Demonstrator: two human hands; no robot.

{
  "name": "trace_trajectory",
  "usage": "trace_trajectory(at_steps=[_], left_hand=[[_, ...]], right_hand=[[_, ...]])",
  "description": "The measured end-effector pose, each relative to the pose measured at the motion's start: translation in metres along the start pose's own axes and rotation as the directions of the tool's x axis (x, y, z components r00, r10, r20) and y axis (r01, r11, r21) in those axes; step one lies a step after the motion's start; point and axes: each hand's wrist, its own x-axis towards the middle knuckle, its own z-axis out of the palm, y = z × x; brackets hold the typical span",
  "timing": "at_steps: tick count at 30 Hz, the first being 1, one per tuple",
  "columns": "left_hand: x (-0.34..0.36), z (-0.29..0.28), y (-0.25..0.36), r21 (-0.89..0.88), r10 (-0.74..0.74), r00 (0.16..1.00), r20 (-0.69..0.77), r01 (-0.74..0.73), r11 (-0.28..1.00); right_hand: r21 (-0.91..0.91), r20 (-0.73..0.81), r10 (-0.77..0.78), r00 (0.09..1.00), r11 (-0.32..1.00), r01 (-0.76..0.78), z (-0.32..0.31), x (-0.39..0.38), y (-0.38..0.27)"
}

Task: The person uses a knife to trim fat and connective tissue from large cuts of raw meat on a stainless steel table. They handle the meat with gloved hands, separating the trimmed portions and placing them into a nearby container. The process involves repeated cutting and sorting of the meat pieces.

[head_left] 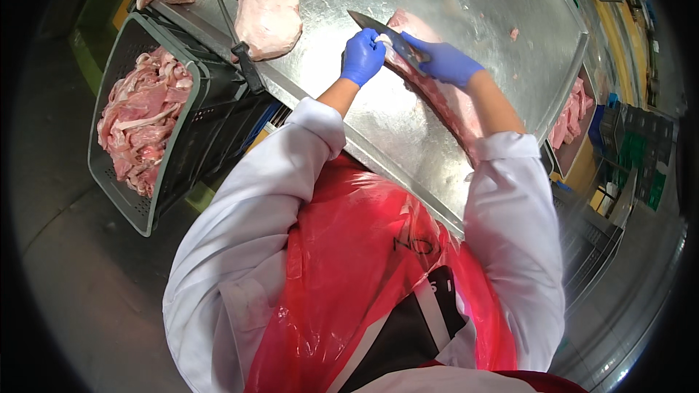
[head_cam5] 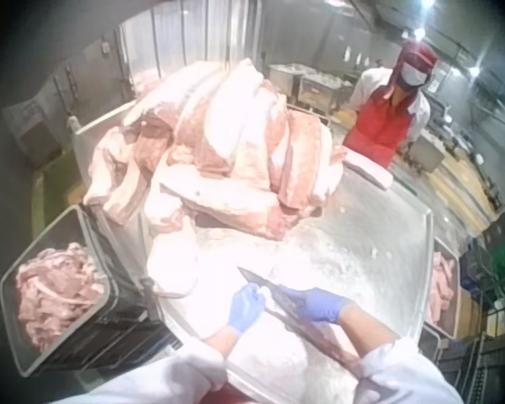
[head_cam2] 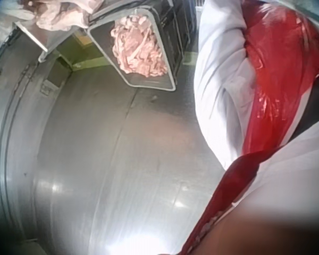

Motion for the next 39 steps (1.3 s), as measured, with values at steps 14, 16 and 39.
trace_trajectory(at_steps=[14,16,39], left_hand=[[-0.017,-0.013,0.005,0.011,0.181,0.977,-0.109,-0.181,0.984],[-0.018,-0.012,0.000,0.009,0.268,0.954,-0.138,-0.269,0.963],[-0.045,-0.027,0.040,-0.112,0.457,0.865,-0.205,-0.485,0.867]], right_hand=[[-0.292,0.177,-0.196,0.965,0.926,0.241,-0.032,-0.024,0.044],[-0.320,0.161,-0.240,0.957,0.905,0.280,-0.026,-0.020,0.055],[-0.656,0.039,-0.037,0.999,0.753,0.054,0.019,-0.115,0.062]])
